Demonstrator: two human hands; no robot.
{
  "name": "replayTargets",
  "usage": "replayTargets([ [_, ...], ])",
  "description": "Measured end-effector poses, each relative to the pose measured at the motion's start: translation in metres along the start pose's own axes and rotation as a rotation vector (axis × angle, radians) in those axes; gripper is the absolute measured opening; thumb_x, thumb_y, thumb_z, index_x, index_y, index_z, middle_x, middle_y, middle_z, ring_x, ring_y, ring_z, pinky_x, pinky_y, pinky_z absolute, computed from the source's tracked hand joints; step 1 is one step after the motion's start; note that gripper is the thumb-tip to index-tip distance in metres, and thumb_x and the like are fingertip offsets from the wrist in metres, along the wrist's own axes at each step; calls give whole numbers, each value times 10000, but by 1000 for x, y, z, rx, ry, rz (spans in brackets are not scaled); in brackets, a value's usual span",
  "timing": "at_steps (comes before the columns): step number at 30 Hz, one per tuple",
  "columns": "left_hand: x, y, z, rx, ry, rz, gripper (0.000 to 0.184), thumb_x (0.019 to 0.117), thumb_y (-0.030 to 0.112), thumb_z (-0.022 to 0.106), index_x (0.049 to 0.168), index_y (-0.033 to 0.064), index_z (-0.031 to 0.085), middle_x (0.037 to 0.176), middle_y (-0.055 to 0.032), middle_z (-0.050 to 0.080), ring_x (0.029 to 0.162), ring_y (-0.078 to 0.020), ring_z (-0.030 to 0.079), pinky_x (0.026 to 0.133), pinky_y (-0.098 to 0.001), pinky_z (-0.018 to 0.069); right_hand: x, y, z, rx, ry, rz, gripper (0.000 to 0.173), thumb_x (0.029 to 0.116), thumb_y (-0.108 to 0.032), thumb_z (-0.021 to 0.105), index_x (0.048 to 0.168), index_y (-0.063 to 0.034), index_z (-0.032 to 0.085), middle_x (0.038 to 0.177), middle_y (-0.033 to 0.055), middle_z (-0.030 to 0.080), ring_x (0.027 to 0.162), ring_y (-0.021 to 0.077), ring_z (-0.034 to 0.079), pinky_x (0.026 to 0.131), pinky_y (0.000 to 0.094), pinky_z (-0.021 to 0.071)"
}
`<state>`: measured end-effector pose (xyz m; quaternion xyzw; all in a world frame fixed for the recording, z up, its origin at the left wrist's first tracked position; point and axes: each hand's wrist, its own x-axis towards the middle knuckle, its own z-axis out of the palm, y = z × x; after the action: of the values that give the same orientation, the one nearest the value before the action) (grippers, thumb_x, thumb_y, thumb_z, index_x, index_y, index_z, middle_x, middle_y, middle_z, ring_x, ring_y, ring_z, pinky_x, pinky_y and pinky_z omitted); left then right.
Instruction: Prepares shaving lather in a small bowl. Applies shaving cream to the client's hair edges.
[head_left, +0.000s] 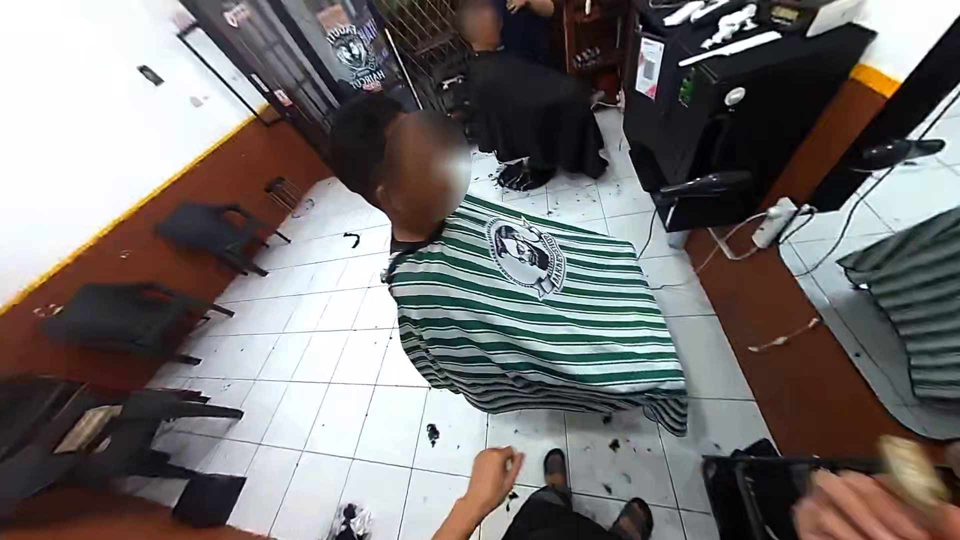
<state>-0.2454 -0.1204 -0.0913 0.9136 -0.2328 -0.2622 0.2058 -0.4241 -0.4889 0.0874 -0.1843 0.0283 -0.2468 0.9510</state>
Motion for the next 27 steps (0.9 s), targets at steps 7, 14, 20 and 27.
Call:
replayTargets([
  [7,-26,-127,-112,-178,470,-233,483,957,24,561,1438,55,560,1177,-236,687,1014,-397,700,884,-603,561,37,139,80,-277,-176,12,280,984,-386,611,1100,-211,796,925,-27,776,709,16,707,563,135,546],
  [14,26,-87,-420,162,1053,585,367,1012,228,581,1222,-55,686,1297,-303,625,1234,-390,608,1018,-486,512,89,266,136,-436,-130,-312,317,1005,-400,604,1118,-165,785,974,16,783,759,56,729,595,166,576],
  [20,113,7,-575,324,845,894,415,1033,319,522,1302,31,654,1490,-253,476,1434,-405,392,1174,-556,322,147,305,179,-566,-25,-507,303,1032,-368,560,1108,-155,762,986,20,776,810,78,731,648,199,592],
  [27,207,109,-624,569,529,981,397,1023,370,465,1179,116,727,1551,-176,458,1537,-436,193,1211,-631,165,241,315,193,-619,-14,-588,316,1062,-246,470,1181,-69,704,1013,35,767,834,88,728,650,222,595],
])
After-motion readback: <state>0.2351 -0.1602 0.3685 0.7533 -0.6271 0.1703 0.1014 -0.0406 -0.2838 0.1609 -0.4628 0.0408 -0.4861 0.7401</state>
